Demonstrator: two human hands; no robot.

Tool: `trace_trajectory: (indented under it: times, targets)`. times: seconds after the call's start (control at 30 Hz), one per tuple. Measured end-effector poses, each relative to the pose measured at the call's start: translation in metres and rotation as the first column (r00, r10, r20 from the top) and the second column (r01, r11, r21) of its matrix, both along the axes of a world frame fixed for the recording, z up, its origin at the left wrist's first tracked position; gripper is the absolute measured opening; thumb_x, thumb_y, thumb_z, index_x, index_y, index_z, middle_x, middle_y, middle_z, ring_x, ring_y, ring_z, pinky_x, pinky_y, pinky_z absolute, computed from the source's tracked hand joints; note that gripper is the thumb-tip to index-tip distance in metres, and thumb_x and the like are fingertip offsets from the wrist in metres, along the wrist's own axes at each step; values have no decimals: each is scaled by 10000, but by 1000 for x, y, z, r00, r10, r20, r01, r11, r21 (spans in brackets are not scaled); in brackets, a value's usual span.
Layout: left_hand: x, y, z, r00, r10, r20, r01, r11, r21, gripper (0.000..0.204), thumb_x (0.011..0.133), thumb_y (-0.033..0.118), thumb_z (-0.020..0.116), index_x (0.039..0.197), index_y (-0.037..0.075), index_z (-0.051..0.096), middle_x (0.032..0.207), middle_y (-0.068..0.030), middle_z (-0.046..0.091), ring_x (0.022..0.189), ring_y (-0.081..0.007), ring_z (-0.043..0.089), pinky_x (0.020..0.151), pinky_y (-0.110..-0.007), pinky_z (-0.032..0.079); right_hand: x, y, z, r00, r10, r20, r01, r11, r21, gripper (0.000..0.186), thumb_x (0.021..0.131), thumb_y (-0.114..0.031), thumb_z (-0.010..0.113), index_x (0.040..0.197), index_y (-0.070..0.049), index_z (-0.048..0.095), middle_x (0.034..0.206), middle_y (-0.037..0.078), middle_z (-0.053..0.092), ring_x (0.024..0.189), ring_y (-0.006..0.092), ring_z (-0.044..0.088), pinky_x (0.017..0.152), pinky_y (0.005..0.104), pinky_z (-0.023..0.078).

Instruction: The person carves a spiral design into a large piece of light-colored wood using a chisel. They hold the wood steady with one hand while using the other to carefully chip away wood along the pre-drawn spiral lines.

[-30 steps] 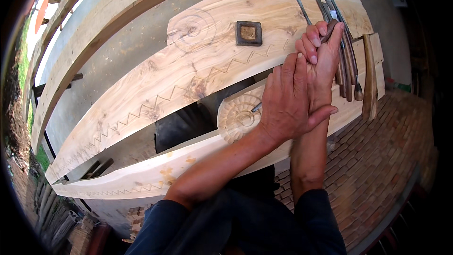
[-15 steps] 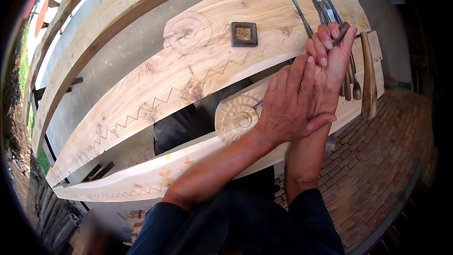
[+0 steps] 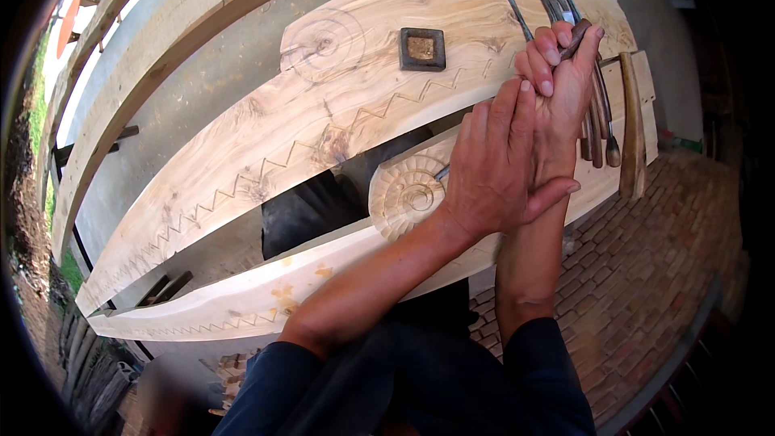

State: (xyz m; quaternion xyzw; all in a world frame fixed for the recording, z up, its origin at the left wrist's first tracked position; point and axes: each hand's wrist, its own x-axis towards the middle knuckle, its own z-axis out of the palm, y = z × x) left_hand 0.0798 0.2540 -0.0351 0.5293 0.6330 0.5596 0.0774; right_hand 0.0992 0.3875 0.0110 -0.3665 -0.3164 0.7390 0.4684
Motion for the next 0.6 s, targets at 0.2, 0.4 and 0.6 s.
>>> trace_trajectory:
  times: [0.2, 0.4, 0.6]
  targets:
    - [1, 0, -2, 1000, 29, 10, -29, 1000, -8, 1200, 846, 696, 826, 1597, -124, 375, 1479, -355, 502, 1155, -473, 599, 956, -537, 517, 0, 1, -8, 999, 13, 44, -13, 1000, 12, 556, 1169, -642, 401, 930, -145, 475, 742, 17, 453, 465, 98, 257, 460, 279, 247]
    - [-1, -2, 3, 1000, 15, 6, -15, 999, -47, 1183, 821, 661, 862, 1557, -143, 402, 1461, -365, 507, 1144, -478, 597, 975, -538, 514, 0, 1, -12, 999, 34, 2, -34, 999, -26, 553, 1165, -643, 415, 927, -148, 480, 726, 13, 465, 458, 98, 266, 443, 281, 239]
    - [-2, -1, 1, 997, 74, 12, -73, 995, -74, 1216, 785, 663, 889, 1530, -165, 401, 1453, -368, 503, 1132, -482, 593, 973, -539, 507, -11, -2, -20, 998, 56, 4, -56, 995, -83, 554, 1155, -652, 440, 930, -149, 490, 726, 14, 478, 453, 98, 258, 435, 275, 242]
